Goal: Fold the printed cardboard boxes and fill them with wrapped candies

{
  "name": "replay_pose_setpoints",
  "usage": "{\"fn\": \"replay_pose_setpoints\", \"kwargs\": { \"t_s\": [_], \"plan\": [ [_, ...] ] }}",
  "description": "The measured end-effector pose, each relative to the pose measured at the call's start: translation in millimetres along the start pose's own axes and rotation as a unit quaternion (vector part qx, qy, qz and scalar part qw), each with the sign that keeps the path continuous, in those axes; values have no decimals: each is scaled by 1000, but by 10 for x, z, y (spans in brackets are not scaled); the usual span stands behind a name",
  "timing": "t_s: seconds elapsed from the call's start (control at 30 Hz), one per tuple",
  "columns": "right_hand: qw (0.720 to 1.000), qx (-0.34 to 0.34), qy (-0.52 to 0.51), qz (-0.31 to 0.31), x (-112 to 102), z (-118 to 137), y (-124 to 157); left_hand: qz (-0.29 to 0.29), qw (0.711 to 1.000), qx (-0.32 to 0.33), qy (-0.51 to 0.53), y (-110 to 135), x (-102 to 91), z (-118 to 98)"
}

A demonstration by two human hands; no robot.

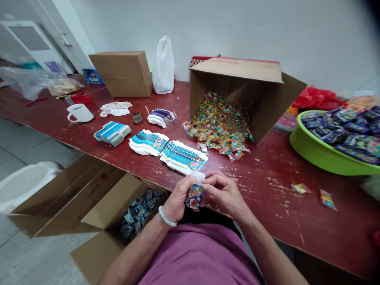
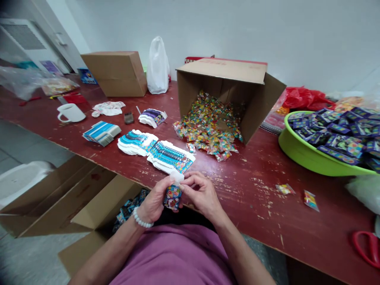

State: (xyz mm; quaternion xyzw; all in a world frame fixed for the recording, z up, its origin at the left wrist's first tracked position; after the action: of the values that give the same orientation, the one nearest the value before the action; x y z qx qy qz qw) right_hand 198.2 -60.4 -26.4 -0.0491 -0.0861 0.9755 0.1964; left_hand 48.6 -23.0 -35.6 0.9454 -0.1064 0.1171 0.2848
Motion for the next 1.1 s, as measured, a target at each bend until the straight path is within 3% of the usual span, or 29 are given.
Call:
{"fn": "replay_pose_setpoints", "kwargs": {
  "t_s": [0.1,0.2,0.33,0.47,0.53,0.63,0.8,0.97,1.1],
  "plan": [
    [992,103,-69,-17,13,-34,-35,11,999,44,-8,0,22,-13],
    [986,149,-73,14,16,-29,-39,28,998,52,-14,14,30,-46],
    [996,72,-45,11,-53,0,-49,64,997,-32,7,11,36,-56],
    [997,-26,27,73,-100,47,-58,69,995,-73,15,-25,43,-29],
    [996,-6,34,84,-100,56,-62,55,996,-67,7,-37,42,-11],
    [995,81,-9,65,-67,40,-70,35,998,-43,-12,-42,38,10],
    [980,179,-56,65,5,17,-103,59,997,-39,-22,-50,43,57],
    [985,167,-42,25,-22,50,-154,52,994,82,-55,-58,28,63],
    [994,104,13,30,-21,83,-98,52,996,65,-35,-39,36,68]
  ]
}}
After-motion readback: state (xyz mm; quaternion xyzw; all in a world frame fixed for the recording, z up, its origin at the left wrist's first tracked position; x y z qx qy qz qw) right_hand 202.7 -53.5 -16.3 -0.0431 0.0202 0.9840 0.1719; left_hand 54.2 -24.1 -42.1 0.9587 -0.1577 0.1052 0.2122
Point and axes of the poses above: each hand's wrist, its own y-axis away from the middle knuckle, its own x-axis out of the palm, z = x × y, the point moved 2 cm from there along -y, towards the middle knuckle, and after that the axes turned 15 degrees about -z, right-handed, at the moved point
